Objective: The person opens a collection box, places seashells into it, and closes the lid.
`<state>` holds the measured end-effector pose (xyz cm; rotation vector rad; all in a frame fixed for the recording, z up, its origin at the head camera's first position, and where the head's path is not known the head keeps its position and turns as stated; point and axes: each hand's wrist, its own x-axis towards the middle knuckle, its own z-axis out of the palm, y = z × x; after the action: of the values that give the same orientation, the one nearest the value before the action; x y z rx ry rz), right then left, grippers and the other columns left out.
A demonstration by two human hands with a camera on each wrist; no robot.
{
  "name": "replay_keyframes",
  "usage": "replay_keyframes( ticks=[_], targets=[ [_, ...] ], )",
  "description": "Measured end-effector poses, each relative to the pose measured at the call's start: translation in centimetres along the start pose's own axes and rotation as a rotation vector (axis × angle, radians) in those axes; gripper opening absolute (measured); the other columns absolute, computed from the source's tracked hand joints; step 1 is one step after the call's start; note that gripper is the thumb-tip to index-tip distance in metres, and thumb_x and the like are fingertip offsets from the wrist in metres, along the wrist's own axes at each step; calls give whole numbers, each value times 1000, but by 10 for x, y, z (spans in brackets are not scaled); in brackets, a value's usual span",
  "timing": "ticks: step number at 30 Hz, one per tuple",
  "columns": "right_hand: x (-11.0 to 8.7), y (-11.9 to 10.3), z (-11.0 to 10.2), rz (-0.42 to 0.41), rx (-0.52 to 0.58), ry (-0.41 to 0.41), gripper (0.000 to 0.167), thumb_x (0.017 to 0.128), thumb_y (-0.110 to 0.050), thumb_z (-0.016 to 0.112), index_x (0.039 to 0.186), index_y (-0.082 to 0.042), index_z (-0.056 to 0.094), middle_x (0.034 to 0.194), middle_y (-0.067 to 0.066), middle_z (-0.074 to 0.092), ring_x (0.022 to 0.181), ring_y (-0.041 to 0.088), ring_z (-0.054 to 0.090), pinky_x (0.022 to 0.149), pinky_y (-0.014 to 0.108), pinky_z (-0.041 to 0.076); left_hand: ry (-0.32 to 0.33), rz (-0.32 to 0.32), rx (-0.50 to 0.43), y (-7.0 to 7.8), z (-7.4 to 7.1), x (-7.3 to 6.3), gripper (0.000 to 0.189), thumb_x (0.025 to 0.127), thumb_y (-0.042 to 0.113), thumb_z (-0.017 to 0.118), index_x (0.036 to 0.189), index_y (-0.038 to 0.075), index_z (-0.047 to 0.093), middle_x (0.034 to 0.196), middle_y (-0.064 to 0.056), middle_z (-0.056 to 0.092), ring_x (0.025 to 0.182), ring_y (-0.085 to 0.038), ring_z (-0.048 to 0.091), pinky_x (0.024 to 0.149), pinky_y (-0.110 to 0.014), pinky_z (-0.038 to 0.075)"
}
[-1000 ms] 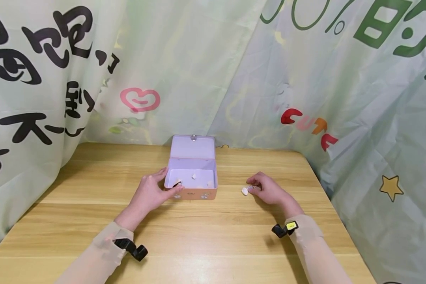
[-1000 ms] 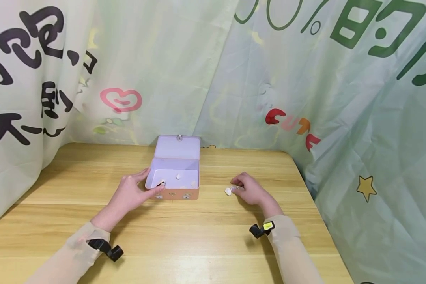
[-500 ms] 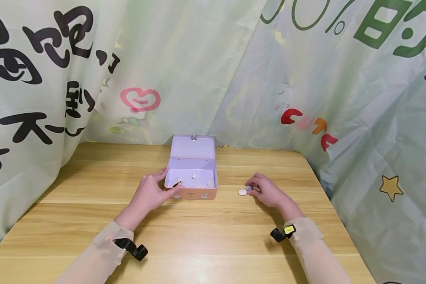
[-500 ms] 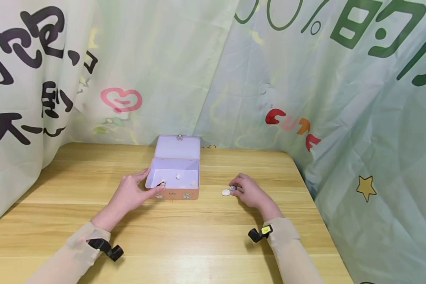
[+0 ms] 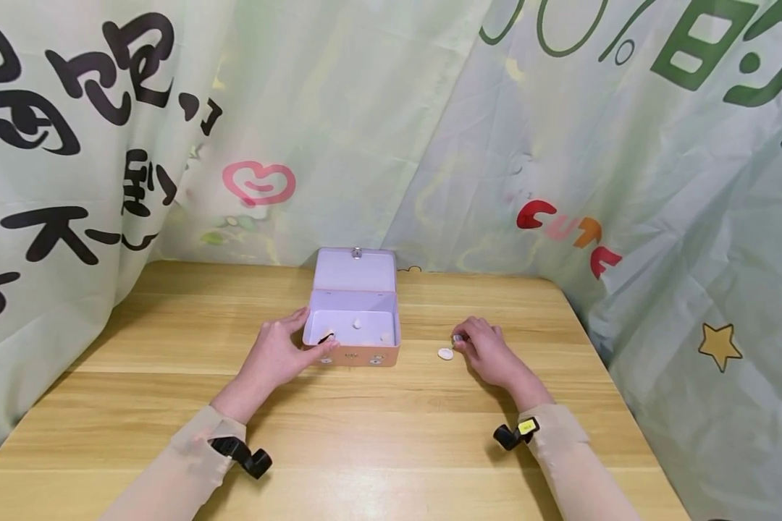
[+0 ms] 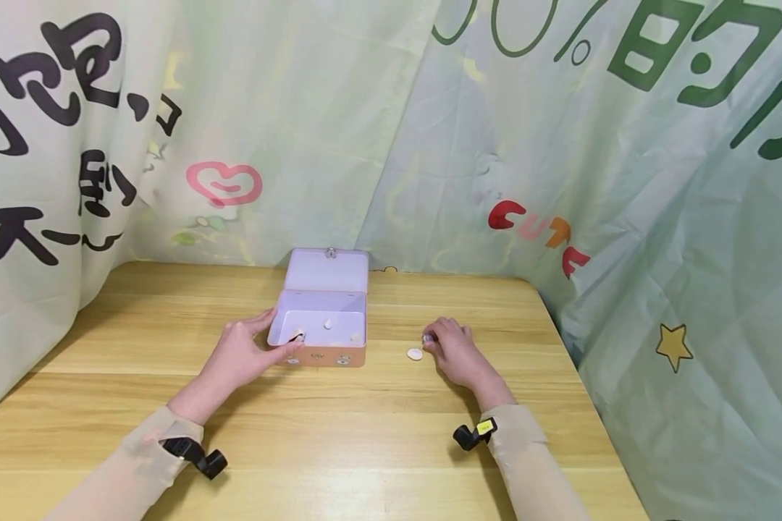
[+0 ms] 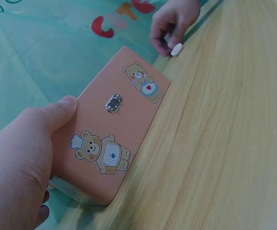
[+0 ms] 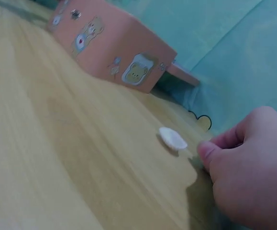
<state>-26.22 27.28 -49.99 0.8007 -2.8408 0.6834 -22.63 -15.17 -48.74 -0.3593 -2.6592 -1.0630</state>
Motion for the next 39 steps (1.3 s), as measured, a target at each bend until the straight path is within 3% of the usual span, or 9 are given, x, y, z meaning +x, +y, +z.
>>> replay_keyframes(
  ticks=[6, 9, 13, 23, 25, 30, 33, 37, 39],
  targets=[
    [9, -2, -9, -35, 119, 54, 21, 106, -3, 62, 125, 7, 63, 108, 12, 67, 100, 29, 63, 93, 52, 50, -6, -8, 6, 1, 0, 0, 99, 83, 67, 82, 145, -7, 58, 146, -29, 55, 90, -36, 71, 87, -48, 55],
    [15, -7, -16, -36, 174, 48, 24, 109, -4, 58, 129, 8, 63, 109, 11, 65, 98, 25, 61, 86, 47, 54, -9, -6, 2, 1, 0, 0, 99, 83, 66, 83, 145, -7, 58, 146, -29, 55, 109, -44, 70, 91, -51, 56],
    [25, -20, -27, -41, 214, 47, 25, 111, -9, 56, 130, 5, 65, 105, 5, 63, 93, 21, 58, 83, 43, 52, -7, 1, -2, 0, 0, 0, 101, 82, 68, 82, 144, -8, 58, 146, -28, 55, 132, -49, 55, 97, -55, 54],
    [52, -60, -36, -125, 272, 76, 17, 106, -7, 66, 121, 0, 69, 104, 5, 66, 95, 21, 63, 87, 43, 54, -10, -2, 1, 0, 0, 0, 101, 83, 68, 82, 144, -9, 57, 146, -29, 55, 135, -49, 52, 97, -55, 54],
    [58, -68, -35, -127, 286, 65, 18, 105, -7, 66, 120, 2, 69, 104, 6, 67, 96, 22, 63, 88, 43, 55, -8, -4, 6, 1, 0, 0, 99, 83, 66, 83, 144, -8, 58, 145, -29, 56, 133, -49, 53, 95, -53, 55],
    [72, -84, -26, -151, 315, 42, 17, 105, -9, 67, 118, 2, 69, 105, 6, 66, 96, 22, 62, 87, 41, 55, -14, -18, 7, 2, -1, 0, 98, 83, 65, 84, 144, -8, 58, 146, -29, 55, 97, -42, 71, 76, -46, 58],
    [79, -92, -19, -165, 328, 31, 18, 105, -9, 68, 118, 3, 70, 103, 5, 65, 95, 21, 62, 85, 39, 55, -22, -22, 4, 2, -1, 0, 98, 84, 64, 84, 145, -8, 57, 147, -29, 54, 94, -38, 70, 70, -43, 56],
    [87, -102, -10, -153, 342, 6, 23, 105, -10, 68, 121, 6, 69, 103, 6, 65, 96, 22, 61, 83, 37, 54, -19, -17, 12, 2, -1, 0, 98, 84, 64, 84, 145, -8, 57, 146, -28, 55, 121, -45, 64, 79, -43, 55],
    [90, -107, -5, -146, 344, -9, 24, 105, -11, 67, 123, 6, 69, 105, 5, 65, 97, 22, 62, 82, 36, 54, -18, -19, 7, 2, -2, 0, 97, 84, 63, 84, 145, -8, 57, 146, -28, 55, 102, -42, 71, 72, -42, 56]
  ],
)
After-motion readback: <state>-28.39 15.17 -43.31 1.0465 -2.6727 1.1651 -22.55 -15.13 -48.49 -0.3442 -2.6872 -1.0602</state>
